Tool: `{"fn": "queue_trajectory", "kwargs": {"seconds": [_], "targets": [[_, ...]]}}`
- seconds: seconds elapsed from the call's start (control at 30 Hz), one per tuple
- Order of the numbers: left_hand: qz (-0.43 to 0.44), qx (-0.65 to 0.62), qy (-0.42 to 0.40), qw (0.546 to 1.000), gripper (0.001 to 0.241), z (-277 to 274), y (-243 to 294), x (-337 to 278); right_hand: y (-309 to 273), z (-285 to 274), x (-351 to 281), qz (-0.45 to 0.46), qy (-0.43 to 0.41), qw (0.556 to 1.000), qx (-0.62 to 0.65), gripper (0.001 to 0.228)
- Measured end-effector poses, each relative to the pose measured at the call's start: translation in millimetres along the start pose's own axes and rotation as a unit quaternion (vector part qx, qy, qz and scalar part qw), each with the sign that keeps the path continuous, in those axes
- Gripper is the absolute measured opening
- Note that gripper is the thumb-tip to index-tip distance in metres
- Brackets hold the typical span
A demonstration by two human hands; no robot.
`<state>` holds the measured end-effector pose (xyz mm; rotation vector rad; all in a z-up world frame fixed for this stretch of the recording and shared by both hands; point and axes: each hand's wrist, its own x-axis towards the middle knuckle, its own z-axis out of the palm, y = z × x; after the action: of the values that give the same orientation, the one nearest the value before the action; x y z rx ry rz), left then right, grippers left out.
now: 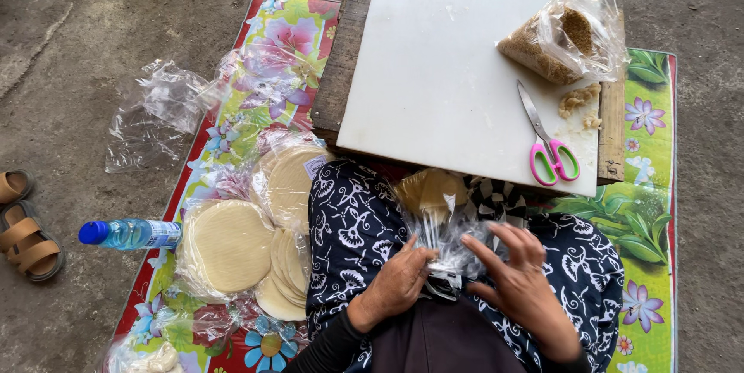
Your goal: The person uses scissors to cut round dough sheets into triangular pieces on a white board, then stacks and folds the cut wrappers, placing them into a plastic bag.
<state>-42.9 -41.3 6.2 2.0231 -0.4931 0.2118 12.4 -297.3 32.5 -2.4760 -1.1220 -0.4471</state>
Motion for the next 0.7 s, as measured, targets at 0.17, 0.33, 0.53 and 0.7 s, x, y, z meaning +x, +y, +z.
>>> {"fn": "queue_trajectory", "kwargs": {"seconds": [0.17,0.33,0.53,0.7], "targets": [[-0.197,-0.112,0.014,0.974,0.017,7.5,-17.4,3.6,10.6,51.1,16.2,-0.031,-0.039,0.989,0.143,0.024],[0.001,-0.097,0.063,0.993,0.049,-9.8,-17.5,12.6,37.3,101.3,-2.4,0.267,-0.212,0.818,0.463,0.023],[-0.102,0.127,-0.002,0.987,0.055,23.5,-39.4,24.4,61.4,133.0,8.2,0.435,-0.132,0.700,0.551,0.024],[-0.054,0.336,0.030,0.940,0.015,39.1,-99.0,46.0,48.4,152.4,33.1,0.309,-0.070,0.932,0.177,0.047]]}}
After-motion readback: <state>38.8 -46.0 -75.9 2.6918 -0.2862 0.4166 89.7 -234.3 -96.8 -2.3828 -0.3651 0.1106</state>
